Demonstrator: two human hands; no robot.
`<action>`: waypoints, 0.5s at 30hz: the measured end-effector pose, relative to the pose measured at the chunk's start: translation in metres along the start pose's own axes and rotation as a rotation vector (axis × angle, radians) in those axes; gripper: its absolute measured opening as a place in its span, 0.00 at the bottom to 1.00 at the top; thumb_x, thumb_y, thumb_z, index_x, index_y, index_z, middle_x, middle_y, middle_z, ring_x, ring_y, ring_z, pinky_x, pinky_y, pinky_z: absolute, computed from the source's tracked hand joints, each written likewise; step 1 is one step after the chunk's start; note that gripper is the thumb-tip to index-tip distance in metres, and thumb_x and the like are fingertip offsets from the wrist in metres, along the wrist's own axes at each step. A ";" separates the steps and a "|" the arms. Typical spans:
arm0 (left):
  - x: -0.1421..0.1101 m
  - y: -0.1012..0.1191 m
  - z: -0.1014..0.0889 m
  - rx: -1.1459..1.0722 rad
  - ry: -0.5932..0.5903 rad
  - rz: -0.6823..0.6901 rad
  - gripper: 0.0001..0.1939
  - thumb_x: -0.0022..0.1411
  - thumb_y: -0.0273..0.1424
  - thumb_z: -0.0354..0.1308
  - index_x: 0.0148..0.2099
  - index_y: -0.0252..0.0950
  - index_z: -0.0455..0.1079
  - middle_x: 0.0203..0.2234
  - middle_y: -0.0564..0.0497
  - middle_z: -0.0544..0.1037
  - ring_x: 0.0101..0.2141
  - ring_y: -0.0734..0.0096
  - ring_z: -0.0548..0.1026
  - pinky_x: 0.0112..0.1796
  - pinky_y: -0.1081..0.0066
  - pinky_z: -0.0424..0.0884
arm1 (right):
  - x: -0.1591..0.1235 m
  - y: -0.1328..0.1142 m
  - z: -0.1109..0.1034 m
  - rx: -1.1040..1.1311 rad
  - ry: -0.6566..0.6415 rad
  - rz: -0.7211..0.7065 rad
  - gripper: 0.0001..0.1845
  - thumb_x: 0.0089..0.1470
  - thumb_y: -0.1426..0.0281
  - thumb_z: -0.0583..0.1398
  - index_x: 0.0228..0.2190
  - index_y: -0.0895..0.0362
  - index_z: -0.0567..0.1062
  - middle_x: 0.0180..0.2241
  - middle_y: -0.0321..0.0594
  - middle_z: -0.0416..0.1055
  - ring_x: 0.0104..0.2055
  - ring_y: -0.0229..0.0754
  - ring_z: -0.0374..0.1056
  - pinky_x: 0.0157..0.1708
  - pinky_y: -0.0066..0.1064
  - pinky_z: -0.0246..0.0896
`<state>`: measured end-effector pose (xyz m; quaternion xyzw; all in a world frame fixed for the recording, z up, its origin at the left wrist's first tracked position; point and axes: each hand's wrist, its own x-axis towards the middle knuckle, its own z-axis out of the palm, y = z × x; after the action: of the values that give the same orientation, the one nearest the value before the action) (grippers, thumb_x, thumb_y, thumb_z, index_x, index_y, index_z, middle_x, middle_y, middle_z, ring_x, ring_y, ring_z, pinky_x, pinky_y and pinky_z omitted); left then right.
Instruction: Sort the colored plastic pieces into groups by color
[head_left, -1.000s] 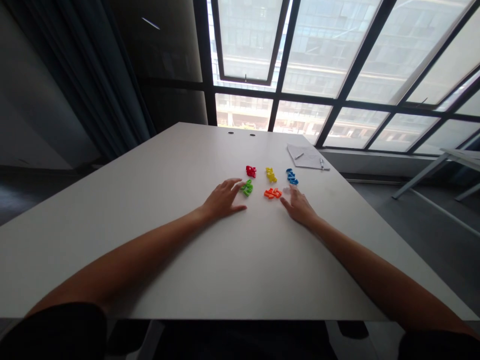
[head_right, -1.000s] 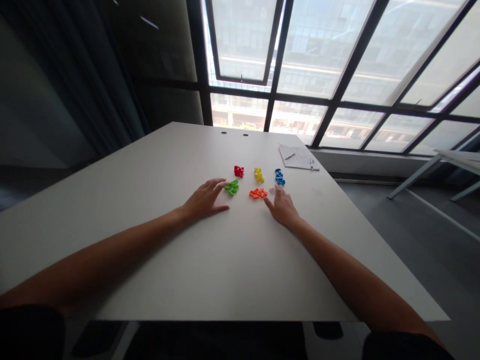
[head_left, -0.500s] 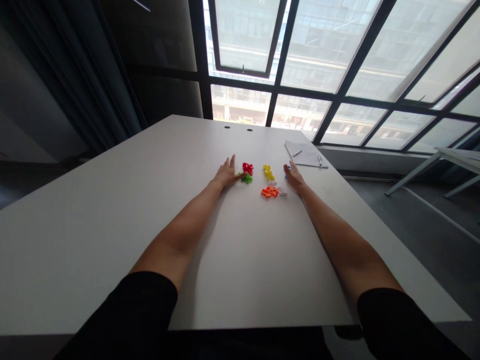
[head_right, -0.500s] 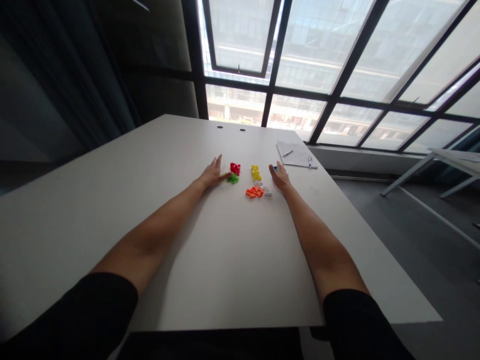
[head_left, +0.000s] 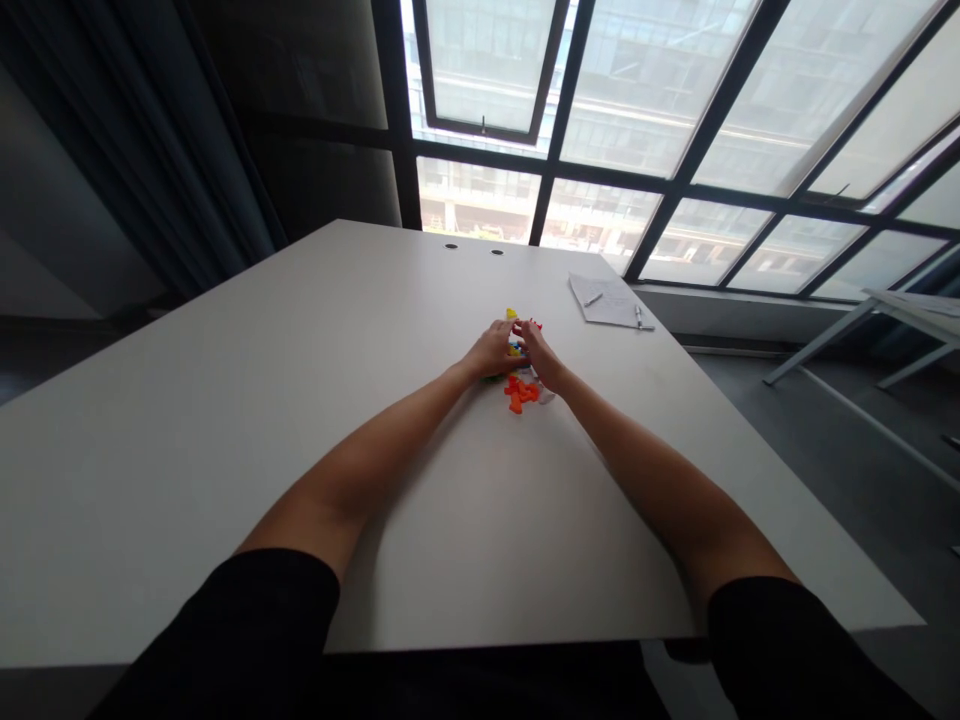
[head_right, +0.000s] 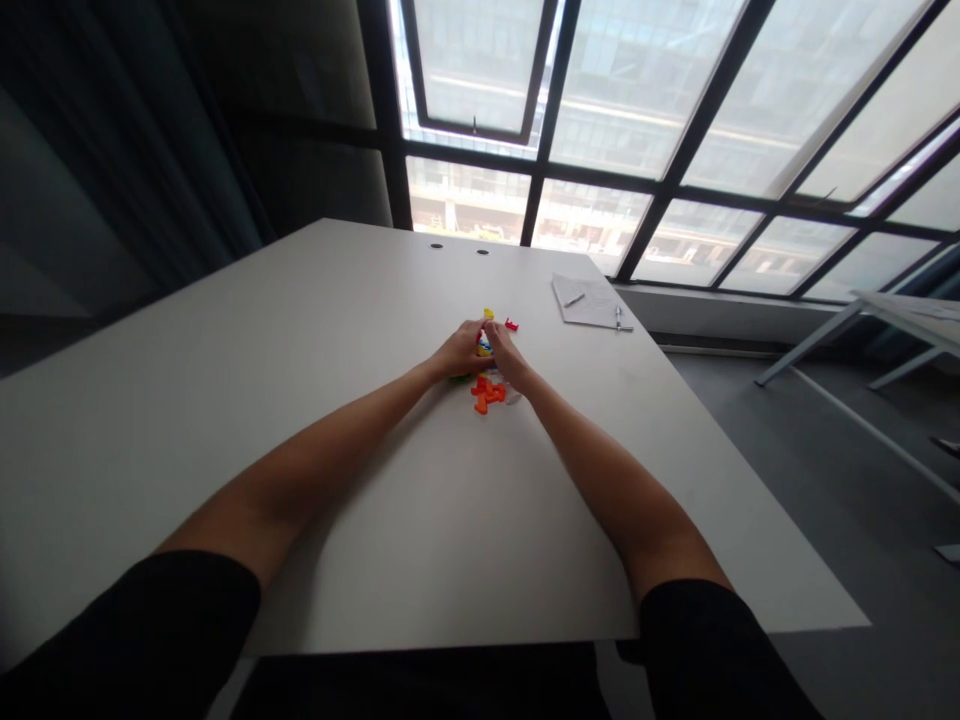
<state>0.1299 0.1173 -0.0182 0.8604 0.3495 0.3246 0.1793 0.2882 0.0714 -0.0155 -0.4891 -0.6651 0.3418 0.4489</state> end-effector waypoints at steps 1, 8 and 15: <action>-0.004 0.003 -0.006 -0.002 0.031 0.006 0.42 0.58 0.39 0.71 0.70 0.32 0.63 0.62 0.34 0.70 0.62 0.48 0.70 0.62 0.51 0.70 | -0.001 -0.004 0.003 0.059 -0.001 0.007 0.49 0.63 0.30 0.38 0.65 0.49 0.65 0.66 0.48 0.67 0.65 0.51 0.68 0.62 0.45 0.70; -0.026 0.009 -0.052 0.017 0.010 0.025 0.27 0.67 0.40 0.64 0.64 0.36 0.72 0.56 0.40 0.76 0.52 0.56 0.79 0.57 0.57 0.75 | 0.005 -0.001 -0.020 -0.119 0.204 -0.104 0.35 0.69 0.40 0.48 0.49 0.54 0.77 0.52 0.49 0.79 0.53 0.52 0.76 0.55 0.47 0.73; -0.064 0.045 -0.049 0.281 -0.323 -0.080 0.51 0.64 0.67 0.53 0.79 0.46 0.52 0.76 0.40 0.53 0.73 0.42 0.55 0.69 0.46 0.56 | 0.058 0.034 -0.048 -0.709 0.261 0.068 0.35 0.72 0.50 0.47 0.66 0.58 0.71 0.67 0.56 0.68 0.70 0.56 0.62 0.69 0.50 0.54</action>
<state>0.0828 0.0441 0.0135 0.9032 0.3919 0.1231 0.1243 0.3376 0.1372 -0.0131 -0.6752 -0.6629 0.0401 0.3211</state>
